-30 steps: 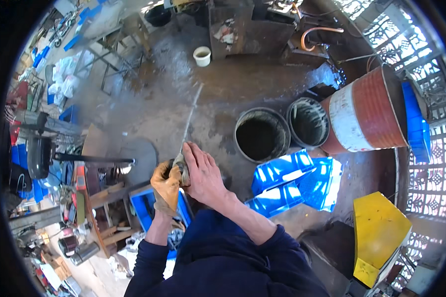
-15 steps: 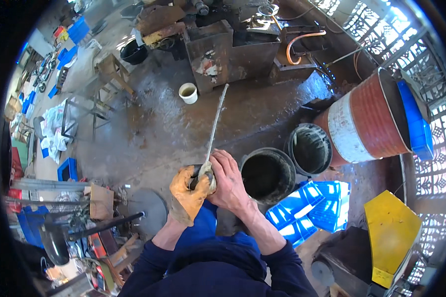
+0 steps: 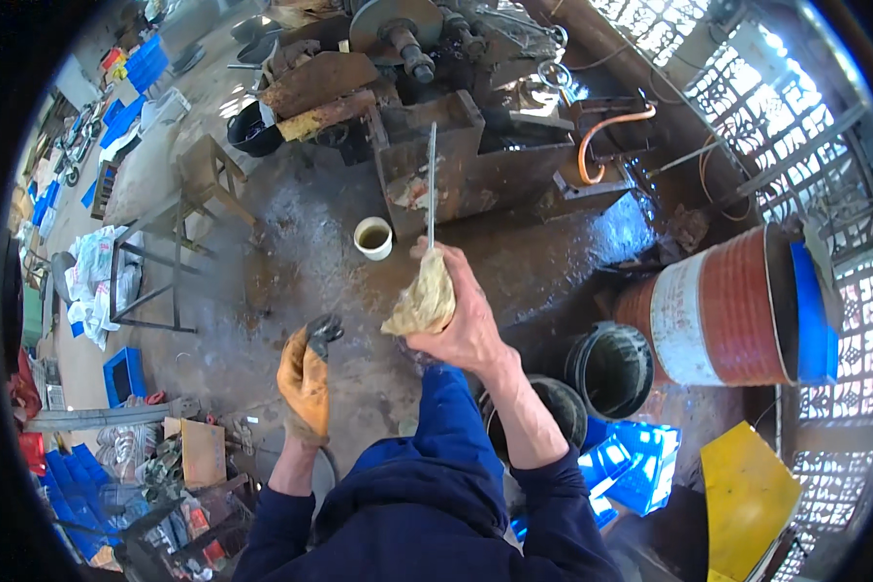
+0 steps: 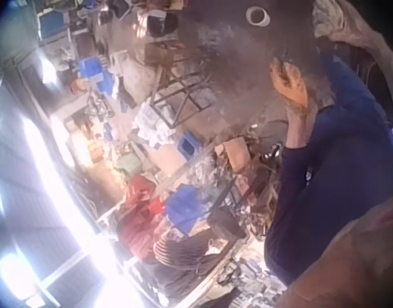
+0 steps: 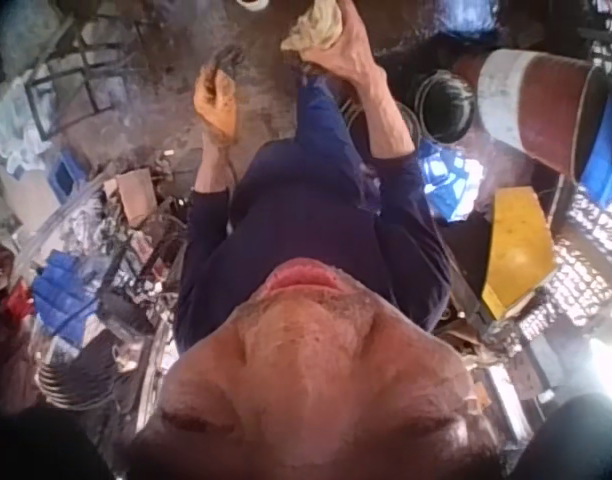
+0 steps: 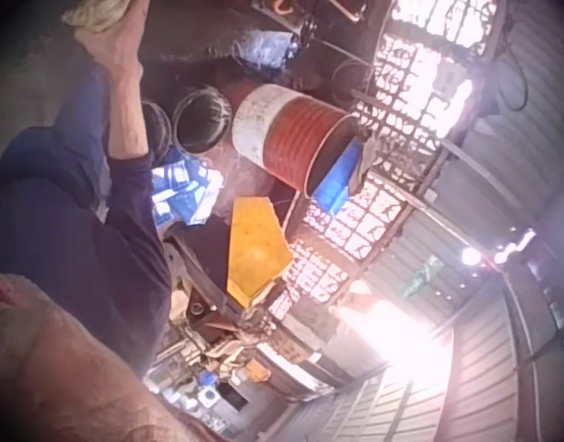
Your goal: Cleaning a machinery shaft with a cloth, applying lubricant, and then mounting a heavy mechanical assembly onto the shaft.
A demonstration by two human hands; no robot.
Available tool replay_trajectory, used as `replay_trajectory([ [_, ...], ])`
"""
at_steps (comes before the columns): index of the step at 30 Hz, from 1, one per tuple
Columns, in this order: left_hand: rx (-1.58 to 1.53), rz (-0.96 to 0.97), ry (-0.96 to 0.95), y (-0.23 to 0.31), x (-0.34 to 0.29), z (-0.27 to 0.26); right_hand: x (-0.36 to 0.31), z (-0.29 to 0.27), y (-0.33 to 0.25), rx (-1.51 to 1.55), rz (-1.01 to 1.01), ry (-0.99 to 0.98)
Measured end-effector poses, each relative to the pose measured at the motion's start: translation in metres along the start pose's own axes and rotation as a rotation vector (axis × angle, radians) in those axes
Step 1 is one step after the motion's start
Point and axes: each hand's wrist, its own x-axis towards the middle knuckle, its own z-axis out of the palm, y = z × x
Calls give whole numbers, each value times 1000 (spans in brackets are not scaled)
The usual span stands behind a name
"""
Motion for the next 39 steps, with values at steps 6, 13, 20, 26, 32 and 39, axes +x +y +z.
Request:
replay_trajectory([
  [6, 103, -427, 146, -133, 40, -40, 158, -39, 69, 116, 49, -78],
  [13, 345, -835, 298, -204, 20, -83, 313, -68, 143, 118, 200, -119],
  [20, 214, -1060, 503, -213, -10, -110, 374, -65, 201, 65, 268, -137],
  [26, 177, -1023, 394, -222, 37, -125, 389, -60, 223, 71, 227, -74],
  [32, 187, -933, 350, -212, 87, -137, 388, -51, 211, -197, 288, 3],
  [39, 117, -934, 337, -216, 85, -141, 389, -43, 210, -82, 261, 40],
])
